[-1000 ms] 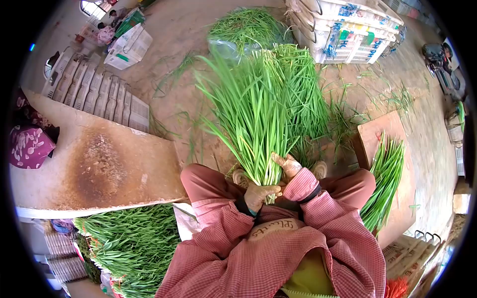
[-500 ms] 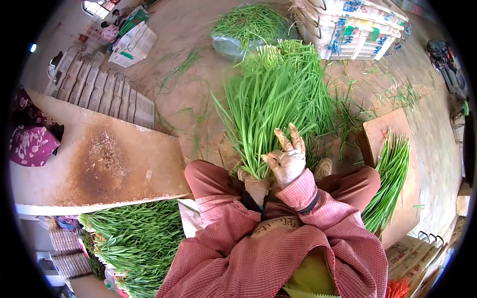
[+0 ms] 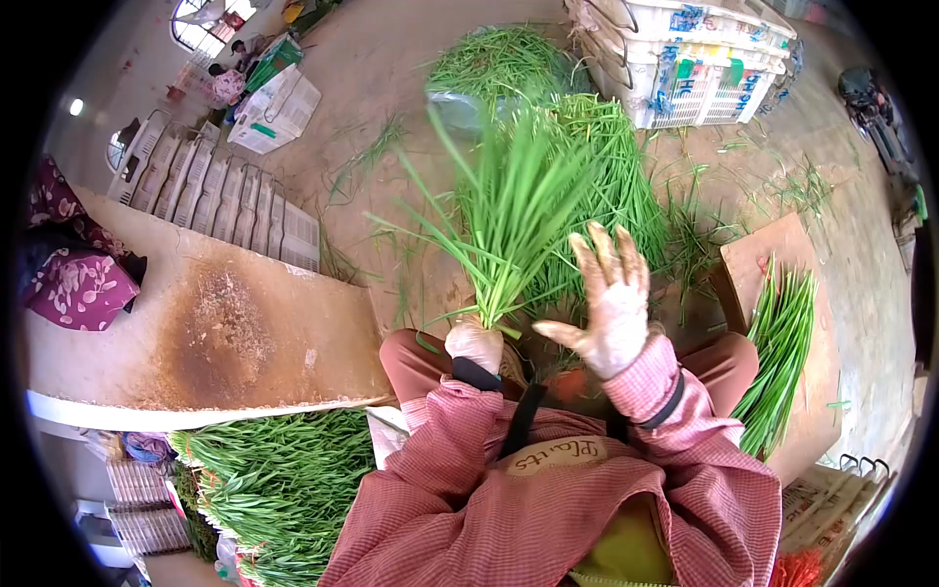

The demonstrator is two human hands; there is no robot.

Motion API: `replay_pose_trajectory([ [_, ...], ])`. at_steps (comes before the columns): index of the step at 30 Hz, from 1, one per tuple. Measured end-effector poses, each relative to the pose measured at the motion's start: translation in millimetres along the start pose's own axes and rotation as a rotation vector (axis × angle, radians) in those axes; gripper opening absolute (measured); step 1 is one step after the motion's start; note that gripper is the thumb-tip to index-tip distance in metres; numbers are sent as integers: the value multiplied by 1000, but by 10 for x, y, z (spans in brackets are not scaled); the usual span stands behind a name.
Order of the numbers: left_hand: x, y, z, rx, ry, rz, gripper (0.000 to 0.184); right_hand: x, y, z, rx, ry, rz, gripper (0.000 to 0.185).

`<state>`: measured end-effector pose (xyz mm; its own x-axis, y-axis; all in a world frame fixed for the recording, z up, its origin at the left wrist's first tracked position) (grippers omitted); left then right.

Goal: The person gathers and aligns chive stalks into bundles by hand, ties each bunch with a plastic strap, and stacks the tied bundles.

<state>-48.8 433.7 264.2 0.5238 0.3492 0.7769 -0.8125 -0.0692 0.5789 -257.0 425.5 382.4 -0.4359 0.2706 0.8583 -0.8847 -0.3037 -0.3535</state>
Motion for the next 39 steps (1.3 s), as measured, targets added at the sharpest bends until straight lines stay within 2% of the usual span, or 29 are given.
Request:
replay_pose_trajectory([
  [3,112,148,-37,-34,-18,133,11,-540,-362,358,-80,-263,-230,65],
  [5,272,199,67,-146,78,118,16,-967,-202,363,-112,-43,82,42],
  [7,444,-13,289,-290,141,-27,21,-1346,125,202,-452,-9,1527,20],
  [8,640,49,348,-328,101,316,18,-973,267,102,-784,-115,1617,15],
  [9,769,40,476,-429,99,384,20,-870,475,57,-674,-19,1955,15],
  [10,899,31,598,-531,104,454,22,-672,645,-25,-542,17,1967,16],
  [11,1029,19,717,-633,117,523,25,-636,769,-183,-365,-258,1798,20],
  [12,1164,141,804,-715,106,638,26,-693,845,-353,-271,-594,1354,26],
  [13,1243,212,900,-789,93,753,27,-781,926,-490,-183,-941,573,32],
  [14,1270,227,1007,-810,37,880,24,-720,1005,-559,-79,-1082,-133,38],
  [15,1273,263,1130,-833,-14,1003,20,-560,1001,-502,-83,-995,-339,44],
  [17,1367,626,1103,-1187,71,987,36,145,531,92,-59,-434,3,56],
  [18,1366,771,1080,-1240,-22,1013,36,565,201,349,169,-55,488,59],
  [21,1419,1095,931,-1428,-119,980,37,1029,-674,1057,568,24,719,86],
  [23,1454,1132,847,-1564,-156,867,40,533,-993,1347,566,-161,545,103],
  [24,1534,1180,825,-1570,-83,890,40,186,-1048,1367,574,-300,714,107],
  [25,1627,1221,810,-1570,-10,914,39,-88,-1022,1247,450,-658,666,106],
  [27,1916,1146,987,-1527,97,946,45,-686,-689,679,346,-1074,658,90],
  [28,2083,1076,1100,-1455,84,975,45,-810,-322,366,34,-1235,233,83],
  [29,2231,1008,1204,-1379,78,1005,45,-1932,309,-207,-23,-1344,474,67],
  [30,2330,960,1268,-1360,87,1017,45,-1506,511,-469,-126,-1504,146,39],
  [31,2391,904,1308,-1356,55,1061,43,-1689,891,-790,560,-1297,-503,29],
  [32,2424,857,1320,-1358,15,1102,42,-1338,1106,-806,256,-1448,-645,31],
  [34,2358,773,1417,-1383,-5,1120,41,-1262,1606,-539,-133,-1281,-516,36],
  [35,2271,733,1402,-1411,-56,1116,41,-1085,1438,-230,-96,-1211,-592,48],
  [36,2163,811,1352,-1436,-110,1122,43,-592,1073,264,-372,-899,-351,63],
  [37,2003,773,1348,-1413,-190,1216,43,-519,833,590,-291,-655,-119,91],
  [38,1908,870,1264,-1503,-179,1181,42,-189,369,853,-188,-467,134,99],
  [39,1835,975,1169,-1588,-172,1151,42,-57,-19,964,179,-156,333,112],
])
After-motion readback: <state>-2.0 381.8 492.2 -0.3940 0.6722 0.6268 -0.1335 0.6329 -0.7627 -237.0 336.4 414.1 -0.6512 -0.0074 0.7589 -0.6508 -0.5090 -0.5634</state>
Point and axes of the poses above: each hand's wrist, its own z-axis towards the middle knuckle, its own x-axis out of the back of the hand, y = z × x, the point moved 6 cm from there along z, towards the middle knuckle, and after that the axes turned 8 degrees about -z, right-handed, at the moved point
